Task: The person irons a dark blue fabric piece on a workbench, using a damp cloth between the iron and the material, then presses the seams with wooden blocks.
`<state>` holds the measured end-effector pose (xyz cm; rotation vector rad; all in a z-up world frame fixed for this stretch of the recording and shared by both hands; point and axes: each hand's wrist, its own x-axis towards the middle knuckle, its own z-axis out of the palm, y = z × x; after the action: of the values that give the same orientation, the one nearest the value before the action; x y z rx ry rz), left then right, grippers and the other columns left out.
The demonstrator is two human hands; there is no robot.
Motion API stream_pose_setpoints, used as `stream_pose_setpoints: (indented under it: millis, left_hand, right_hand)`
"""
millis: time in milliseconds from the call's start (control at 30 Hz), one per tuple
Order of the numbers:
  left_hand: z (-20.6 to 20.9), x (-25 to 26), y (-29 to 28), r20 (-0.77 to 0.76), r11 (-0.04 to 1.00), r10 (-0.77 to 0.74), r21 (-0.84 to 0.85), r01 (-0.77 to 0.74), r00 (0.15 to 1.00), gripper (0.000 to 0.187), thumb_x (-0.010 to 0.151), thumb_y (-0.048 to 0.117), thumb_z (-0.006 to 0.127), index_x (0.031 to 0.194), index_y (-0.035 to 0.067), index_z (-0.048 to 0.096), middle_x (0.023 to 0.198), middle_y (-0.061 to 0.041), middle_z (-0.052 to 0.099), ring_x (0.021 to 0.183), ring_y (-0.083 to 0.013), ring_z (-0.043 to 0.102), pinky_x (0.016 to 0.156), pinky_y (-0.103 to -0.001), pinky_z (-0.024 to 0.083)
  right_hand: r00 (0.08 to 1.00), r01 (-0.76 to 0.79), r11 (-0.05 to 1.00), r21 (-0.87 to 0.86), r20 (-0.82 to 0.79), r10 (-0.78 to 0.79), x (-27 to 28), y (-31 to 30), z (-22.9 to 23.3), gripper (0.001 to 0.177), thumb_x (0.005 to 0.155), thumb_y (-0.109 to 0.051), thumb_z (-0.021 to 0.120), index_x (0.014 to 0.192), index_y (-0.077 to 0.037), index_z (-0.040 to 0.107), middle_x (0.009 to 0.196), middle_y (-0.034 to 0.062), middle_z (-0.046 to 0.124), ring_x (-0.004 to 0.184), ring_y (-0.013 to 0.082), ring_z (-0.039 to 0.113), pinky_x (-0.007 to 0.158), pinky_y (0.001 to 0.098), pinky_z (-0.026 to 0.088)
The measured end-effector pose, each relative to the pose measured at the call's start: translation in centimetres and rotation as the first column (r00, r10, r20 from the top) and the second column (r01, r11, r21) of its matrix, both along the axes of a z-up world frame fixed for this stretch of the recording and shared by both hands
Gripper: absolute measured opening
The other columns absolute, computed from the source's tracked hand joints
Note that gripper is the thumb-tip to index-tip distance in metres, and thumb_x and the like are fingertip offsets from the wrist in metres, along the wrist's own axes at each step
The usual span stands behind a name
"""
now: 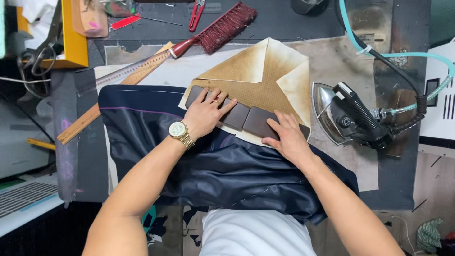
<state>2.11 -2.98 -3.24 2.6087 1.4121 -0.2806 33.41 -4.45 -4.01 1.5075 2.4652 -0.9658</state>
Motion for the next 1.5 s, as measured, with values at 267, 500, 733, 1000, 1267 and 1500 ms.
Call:
stream_pose_setpoints:
  millis: [267, 500, 733, 1000, 1267, 1500]
  left_hand:
    - [2.6, 8.6, -4.5, 0.118, 0.953, 0.298, -0.088, -0.289, 0.947, 0.066, 0.097, 0.035, 0.064, 0.157, 0.017, 0.044, 0.156, -0.032, 0.041, 0.149, -0.0449, 0.036, 0.119, -0.060, 0.025]
    - [-0.1, 14.3, -7.2, 0.293, 0.891, 0.362, 0.169, -0.421, 0.885, 0.042, 0.101, 0.026, 0.055, 0.134, 0.002, 0.065, 0.147, -0.029, 0.055, 0.144, -0.0397, 0.044, 0.119, -0.062, 0.020]
    - [-0.7, 15.5, -7.6, 0.201, 0.874, 0.422, 0.169, -0.456, 0.884, 0.044, 0.100, 0.024, 0.052, 0.135, 0.002, 0.065, 0.150, -0.025, 0.054, 0.147, -0.0349, 0.042, 0.120, -0.063, 0.018]
    - [-1.1, 14.9, -7.8, 0.170, 0.870, 0.420, 0.203, -0.449, 0.892, 0.043, 0.095, 0.025, 0.055, 0.134, 0.010, 0.066, 0.153, -0.017, 0.054, 0.145, -0.0295, 0.047, 0.115, -0.060, 0.031]
    - [-0.1, 14.1, -7.5, 0.173, 0.895, 0.401, 0.135, -0.425, 0.900, 0.053, 0.087, 0.024, 0.062, 0.139, 0.010, 0.065, 0.154, -0.018, 0.053, 0.146, -0.0290, 0.045, 0.117, -0.061, 0.028]
    - [0.5, 12.7, -7.5, 0.282, 0.922, 0.332, 0.103, -0.372, 0.900, 0.052, 0.087, 0.022, 0.063, 0.137, 0.008, 0.065, 0.150, -0.022, 0.054, 0.144, -0.0335, 0.046, 0.116, -0.062, 0.029]
  right_hand:
    - [0.980, 0.158, 0.719, 0.677, -0.199, -0.028, 6.9, 3.5, 6.5, 0.035, 0.097, -0.024, 0.080, 0.121, -0.001, 0.068, 0.142, 0.0234, 0.060, 0.128, 0.0394, 0.058, 0.112, 0.0504, 0.043]
    - [0.979, 0.076, 0.749, 0.659, 0.093, -0.181, 16.3, 5.8, 4.5, 0.060, 0.101, -0.047, 0.072, 0.141, -0.002, 0.067, 0.108, 0.0194, 0.075, 0.096, 0.0358, 0.073, 0.083, 0.0472, 0.058]
    - [0.981, 0.098, 0.753, 0.650, 0.066, -0.184, 17.1, 12.3, 2.8, 0.055, 0.108, -0.047, 0.066, 0.142, -0.004, 0.065, 0.100, 0.0192, 0.075, 0.090, 0.0397, 0.075, 0.074, 0.0510, 0.059]
    - [0.969, 0.115, 0.542, 0.832, -0.215, 0.125, 9.9, 9.8, 4.2, 0.028, 0.102, -0.017, 0.076, 0.118, 0.001, 0.065, 0.117, 0.0208, 0.061, 0.111, 0.0369, 0.057, 0.097, 0.0438, 0.052]
    - [0.944, 0.033, 0.981, 0.190, -0.328, 0.032, 1.2, -1.5, -3.0, 0.066, 0.090, -0.048, 0.077, 0.134, 0.001, 0.065, 0.156, 0.0316, 0.043, 0.147, 0.0463, 0.038, 0.125, 0.0576, 0.020]
    - [0.969, 0.054, 0.940, 0.337, -0.247, 0.033, 0.8, -2.2, -3.7, 0.051, 0.091, -0.043, 0.076, 0.129, -0.010, 0.070, 0.156, 0.0194, 0.049, 0.146, 0.0352, 0.042, 0.126, 0.0556, 0.023]
